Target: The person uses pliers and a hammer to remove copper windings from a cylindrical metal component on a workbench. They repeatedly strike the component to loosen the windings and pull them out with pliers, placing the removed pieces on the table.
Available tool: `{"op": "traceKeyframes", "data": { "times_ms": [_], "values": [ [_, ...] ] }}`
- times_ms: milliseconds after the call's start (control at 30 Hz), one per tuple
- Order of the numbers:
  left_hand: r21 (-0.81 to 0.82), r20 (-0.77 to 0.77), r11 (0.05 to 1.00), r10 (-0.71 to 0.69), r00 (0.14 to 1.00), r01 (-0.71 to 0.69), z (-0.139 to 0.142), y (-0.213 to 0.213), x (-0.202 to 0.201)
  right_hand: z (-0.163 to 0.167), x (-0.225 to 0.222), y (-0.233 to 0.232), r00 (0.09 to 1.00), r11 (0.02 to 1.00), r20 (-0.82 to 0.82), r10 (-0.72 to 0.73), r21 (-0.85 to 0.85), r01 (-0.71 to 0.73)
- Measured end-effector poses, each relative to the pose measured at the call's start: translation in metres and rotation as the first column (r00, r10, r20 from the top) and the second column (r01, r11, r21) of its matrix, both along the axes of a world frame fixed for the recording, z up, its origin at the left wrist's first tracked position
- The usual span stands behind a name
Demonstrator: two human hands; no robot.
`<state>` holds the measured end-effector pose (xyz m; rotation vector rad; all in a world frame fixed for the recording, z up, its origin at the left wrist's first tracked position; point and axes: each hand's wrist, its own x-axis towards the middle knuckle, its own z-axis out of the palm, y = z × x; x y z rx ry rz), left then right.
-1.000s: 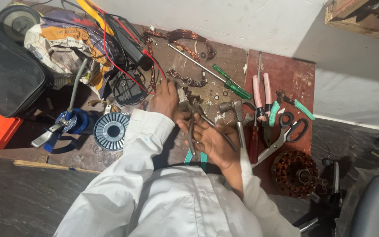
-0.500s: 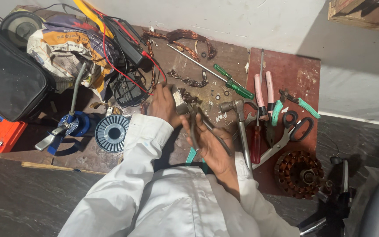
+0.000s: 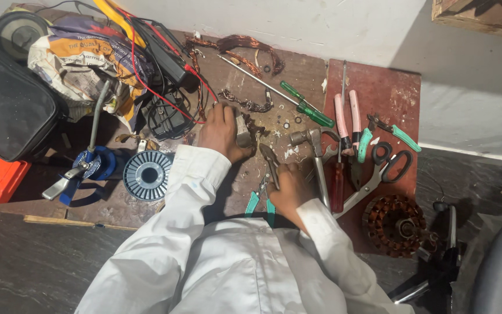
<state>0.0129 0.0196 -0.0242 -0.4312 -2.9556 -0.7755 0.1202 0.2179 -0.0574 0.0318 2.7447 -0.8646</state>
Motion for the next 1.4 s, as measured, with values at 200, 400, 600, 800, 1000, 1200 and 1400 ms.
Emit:
{"op": "traceKeyframes", "data": {
  "times_ms": [200, 400, 600, 800, 1000, 1200, 1400],
  "values": [
    [0.011, 0.003, 1.000, 0.010, 1.000, -0.010, 0.001, -0.002, 0.001, -0.002, 0.007, -0.016, 0.998, 0.998, 0.056, -0.033, -0.043, 0.035],
    [0.020, -0.005, 1.000, 0.019, 1.000, -0.019, -0.001, -0.002, 0.001, -0.030, 0.007, -0.009, 0.988, 0.986, -0.060, -0.145, -0.094, 0.139],
    [-0.013, 0.009, 1.000, 0.017, 1.000, -0.017, -0.002, -0.002, 0.000, -0.086, 0.001, -0.001, 0.950, 0.910, 0.082, -0.302, -0.272, 0.313],
    [0.008, 0.008, 1.000, 0.010, 1.000, -0.010, -0.002, -0.004, 0.001, -0.091, 0.012, -0.011, 0.952, 0.937, -0.240, -0.192, -0.332, 0.105],
    [0.026, 0.002, 1.000, -0.016, 1.000, 0.016, -0.002, -0.006, -0.002, -0.025, -0.004, -0.001, 0.936, 0.515, 0.281, -0.210, -0.782, 0.351],
    [-0.007, 0.073, 1.000, -0.008, 0.997, 0.009, -0.006, 0.008, 0.009, 0.043, -0.015, 0.015, 0.860, 0.728, 0.509, 0.041, -0.604, 0.324],
    [0.031, -0.007, 0.998, -0.051, 0.999, 0.051, -0.006, 0.011, 0.021, 0.069, -0.021, 0.018, 0.710, 0.808, 0.699, 0.081, -0.464, 0.364]
  ]
}}
